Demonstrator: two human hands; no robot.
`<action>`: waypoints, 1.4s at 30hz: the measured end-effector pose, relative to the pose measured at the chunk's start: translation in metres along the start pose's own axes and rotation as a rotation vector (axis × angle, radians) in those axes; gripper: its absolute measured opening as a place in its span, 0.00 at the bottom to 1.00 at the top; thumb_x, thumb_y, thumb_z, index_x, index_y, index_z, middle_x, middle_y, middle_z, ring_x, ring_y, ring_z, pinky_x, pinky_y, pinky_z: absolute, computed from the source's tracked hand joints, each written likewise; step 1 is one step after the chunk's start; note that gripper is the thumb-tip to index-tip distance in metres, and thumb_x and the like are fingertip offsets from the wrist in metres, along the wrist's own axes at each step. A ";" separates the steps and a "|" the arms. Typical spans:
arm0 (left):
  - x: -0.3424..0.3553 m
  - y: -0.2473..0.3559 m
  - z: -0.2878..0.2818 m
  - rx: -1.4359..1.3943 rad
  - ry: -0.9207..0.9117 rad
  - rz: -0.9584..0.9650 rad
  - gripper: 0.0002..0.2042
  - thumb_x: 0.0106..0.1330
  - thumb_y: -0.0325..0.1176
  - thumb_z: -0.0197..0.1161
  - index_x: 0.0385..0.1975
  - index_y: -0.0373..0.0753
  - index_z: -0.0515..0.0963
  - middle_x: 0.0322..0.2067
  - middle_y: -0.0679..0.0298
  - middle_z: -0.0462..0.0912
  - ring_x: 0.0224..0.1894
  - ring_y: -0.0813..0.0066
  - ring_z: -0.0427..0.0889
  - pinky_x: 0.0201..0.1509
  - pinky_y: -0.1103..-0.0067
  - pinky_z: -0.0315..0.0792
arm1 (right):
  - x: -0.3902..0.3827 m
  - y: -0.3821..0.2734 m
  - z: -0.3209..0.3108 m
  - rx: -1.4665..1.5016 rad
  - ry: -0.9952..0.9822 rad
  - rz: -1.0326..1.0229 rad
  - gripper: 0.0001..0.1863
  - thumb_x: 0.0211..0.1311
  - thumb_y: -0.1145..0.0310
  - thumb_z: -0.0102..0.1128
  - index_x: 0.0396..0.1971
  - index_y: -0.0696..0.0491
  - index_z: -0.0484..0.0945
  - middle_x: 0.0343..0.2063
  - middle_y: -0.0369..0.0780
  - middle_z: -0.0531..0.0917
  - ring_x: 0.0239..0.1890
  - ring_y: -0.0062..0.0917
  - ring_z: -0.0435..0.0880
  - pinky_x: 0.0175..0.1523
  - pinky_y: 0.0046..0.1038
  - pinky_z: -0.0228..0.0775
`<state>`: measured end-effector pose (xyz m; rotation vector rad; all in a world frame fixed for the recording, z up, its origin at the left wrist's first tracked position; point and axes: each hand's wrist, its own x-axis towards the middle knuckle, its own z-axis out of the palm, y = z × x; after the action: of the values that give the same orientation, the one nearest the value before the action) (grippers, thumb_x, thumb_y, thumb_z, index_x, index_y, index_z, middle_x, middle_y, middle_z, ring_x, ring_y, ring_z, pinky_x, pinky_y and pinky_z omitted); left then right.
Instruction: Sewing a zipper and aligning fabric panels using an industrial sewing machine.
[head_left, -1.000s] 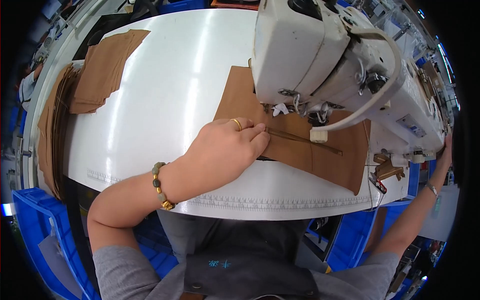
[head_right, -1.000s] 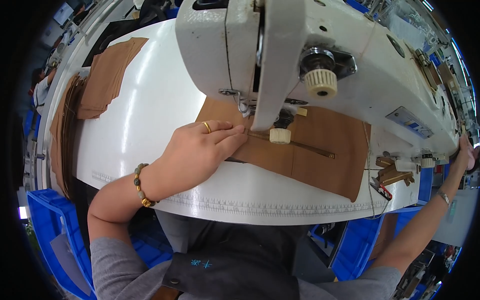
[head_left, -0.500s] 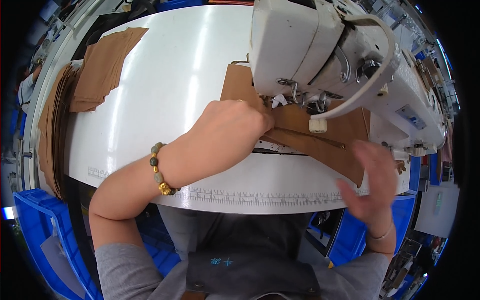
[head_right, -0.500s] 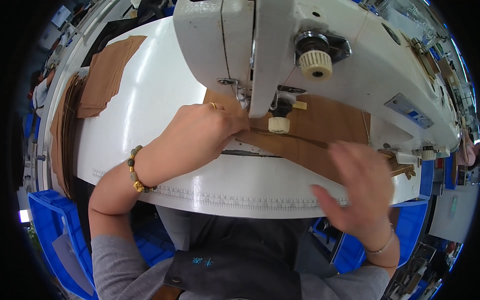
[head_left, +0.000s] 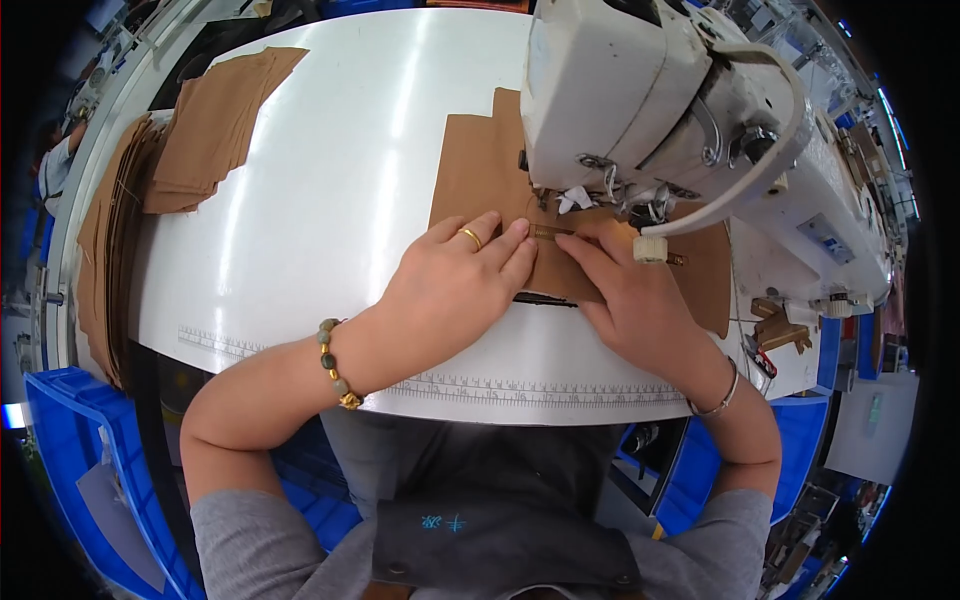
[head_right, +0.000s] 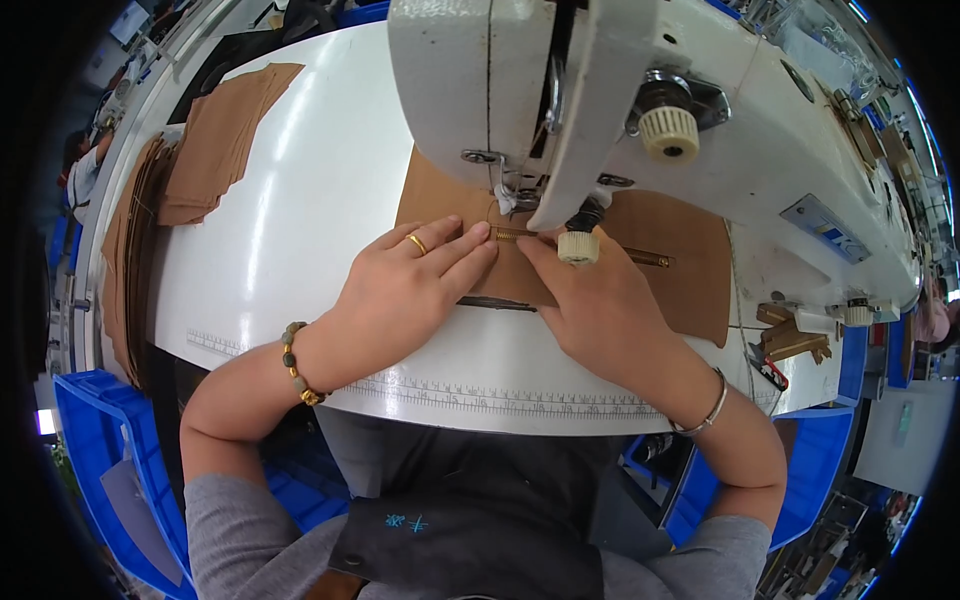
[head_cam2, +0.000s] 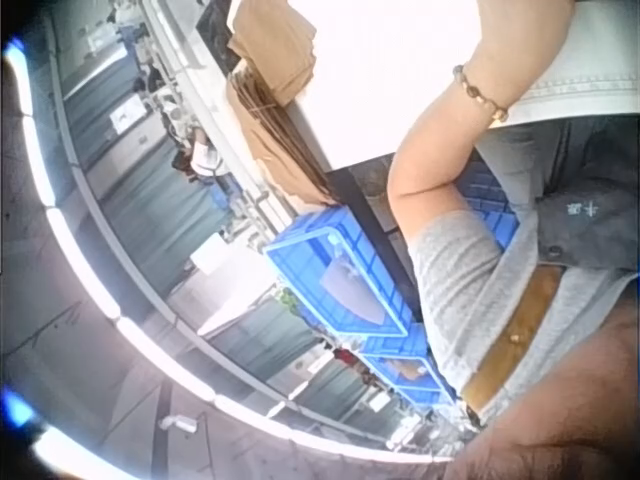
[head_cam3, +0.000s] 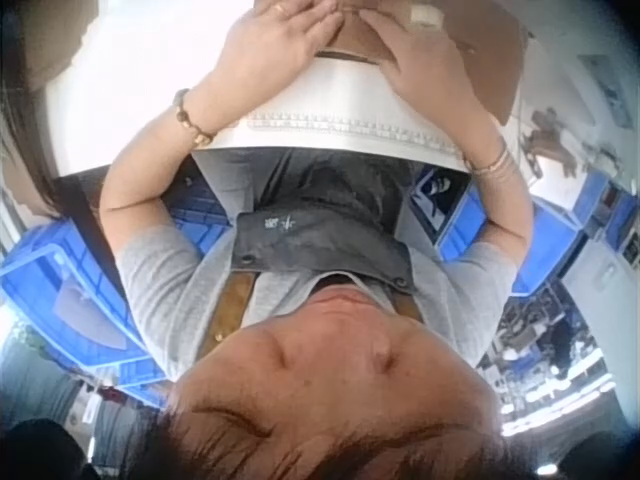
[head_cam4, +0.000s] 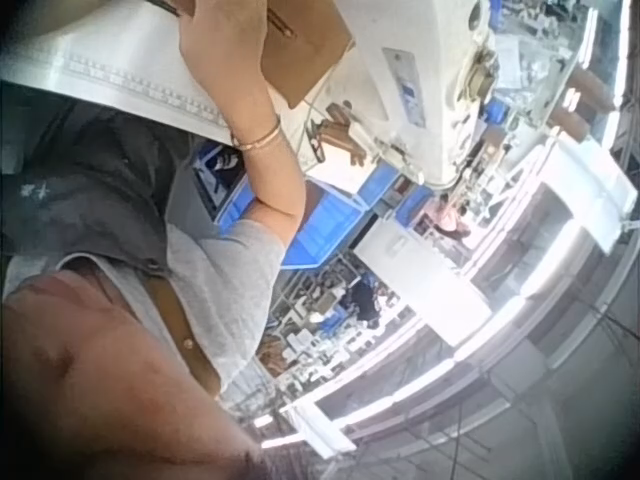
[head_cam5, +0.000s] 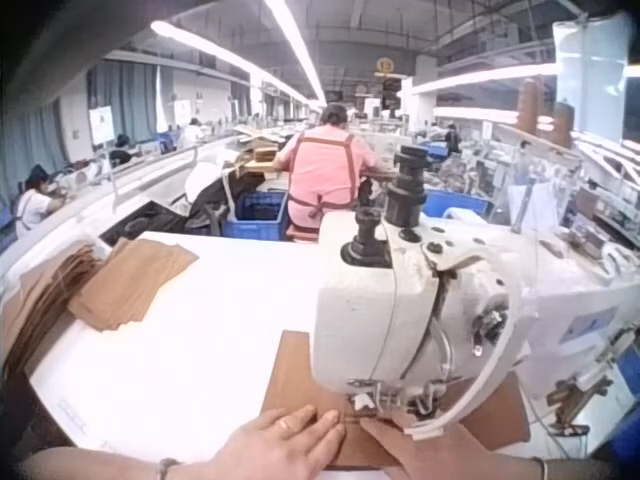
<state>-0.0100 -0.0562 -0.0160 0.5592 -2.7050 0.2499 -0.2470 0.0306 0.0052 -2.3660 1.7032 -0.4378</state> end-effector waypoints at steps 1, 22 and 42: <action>-0.001 -0.001 -0.004 -0.012 0.072 0.006 0.20 0.62 0.31 0.64 0.55 0.38 0.82 0.58 0.60 0.85 0.56 0.61 0.86 0.55 0.71 0.82 | 0.004 -0.002 0.002 0.000 0.003 0.016 0.28 0.57 0.74 0.66 0.61 0.55 0.78 0.53 0.51 0.82 0.53 0.46 0.80 0.63 0.43 0.73; 0.068 -0.082 0.076 -0.185 -0.116 -0.152 0.32 0.60 0.47 0.73 0.65 0.50 0.76 0.66 0.62 0.74 0.72 0.60 0.64 0.68 0.41 0.60 | 0.018 0.006 0.007 0.172 0.103 0.042 0.16 0.70 0.70 0.61 0.55 0.56 0.82 0.52 0.44 0.82 0.53 0.45 0.80 0.61 0.42 0.70; 0.058 -0.083 0.067 -0.195 -0.245 -0.152 0.36 0.72 0.59 0.62 0.76 0.49 0.64 0.74 0.66 0.68 0.72 0.74 0.67 0.73 0.61 0.53 | 0.016 -0.011 -0.005 0.046 0.047 0.029 0.17 0.67 0.70 0.62 0.53 0.58 0.82 0.50 0.43 0.81 0.50 0.42 0.83 0.57 0.39 0.73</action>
<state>-0.0466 -0.1679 -0.0470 0.7760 -2.8566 -0.1309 -0.2344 0.0184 0.0151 -2.3135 1.7268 -0.5258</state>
